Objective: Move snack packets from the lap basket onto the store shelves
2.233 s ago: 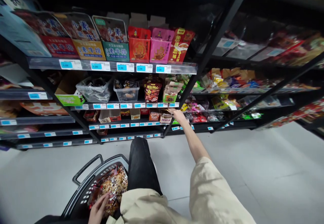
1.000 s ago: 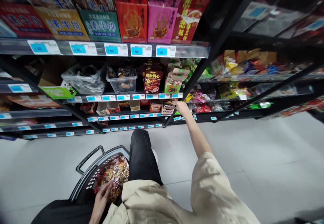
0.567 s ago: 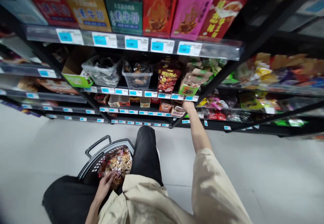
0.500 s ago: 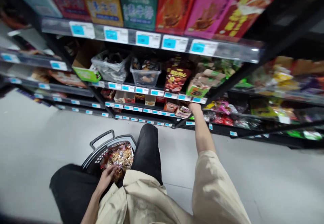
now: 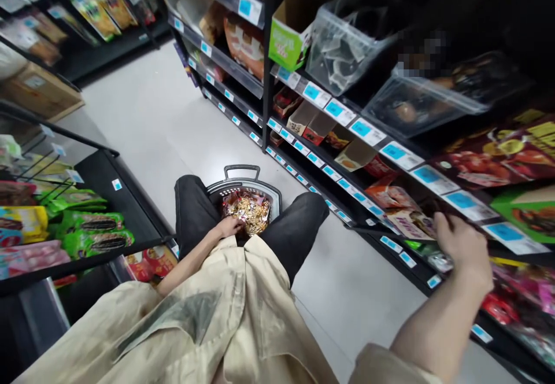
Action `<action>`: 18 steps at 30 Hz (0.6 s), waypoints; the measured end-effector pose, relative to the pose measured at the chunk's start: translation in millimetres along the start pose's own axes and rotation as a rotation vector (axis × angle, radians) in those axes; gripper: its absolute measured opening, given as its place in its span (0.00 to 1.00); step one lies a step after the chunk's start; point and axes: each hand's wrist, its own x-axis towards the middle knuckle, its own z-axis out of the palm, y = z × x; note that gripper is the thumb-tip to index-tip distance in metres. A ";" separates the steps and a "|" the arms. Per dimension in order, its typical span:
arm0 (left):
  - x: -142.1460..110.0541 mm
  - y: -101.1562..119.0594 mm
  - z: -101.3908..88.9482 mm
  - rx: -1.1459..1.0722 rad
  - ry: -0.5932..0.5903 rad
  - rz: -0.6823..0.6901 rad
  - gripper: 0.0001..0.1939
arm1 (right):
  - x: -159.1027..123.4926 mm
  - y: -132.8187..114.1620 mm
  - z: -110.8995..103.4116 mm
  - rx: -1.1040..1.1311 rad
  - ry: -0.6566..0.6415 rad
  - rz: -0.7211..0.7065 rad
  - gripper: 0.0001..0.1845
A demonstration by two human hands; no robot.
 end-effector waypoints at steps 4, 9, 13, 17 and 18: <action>3.2 -0.5 2.0 0.032 0.029 -0.080 0.13 | -79.3 -85.3 32.3 0.072 0.153 -0.100 0.32; 5.3 -1.3 -1.8 -0.103 0.280 -0.136 0.11 | -172.7 -163.8 171.8 0.290 0.154 -0.019 0.27; 1.3 -8.1 -10.1 -0.167 0.713 -0.178 0.10 | -208.7 -195.2 258.6 0.201 -0.108 -0.107 0.22; 4.8 -20.7 -16.2 -0.199 0.853 -0.260 0.12 | -194.4 -197.4 264.1 0.183 -0.234 -0.154 0.21; 7.5 -23.5 -16.8 -0.218 0.818 -0.264 0.13 | -187.8 -195.4 260.1 0.174 -0.261 -0.155 0.21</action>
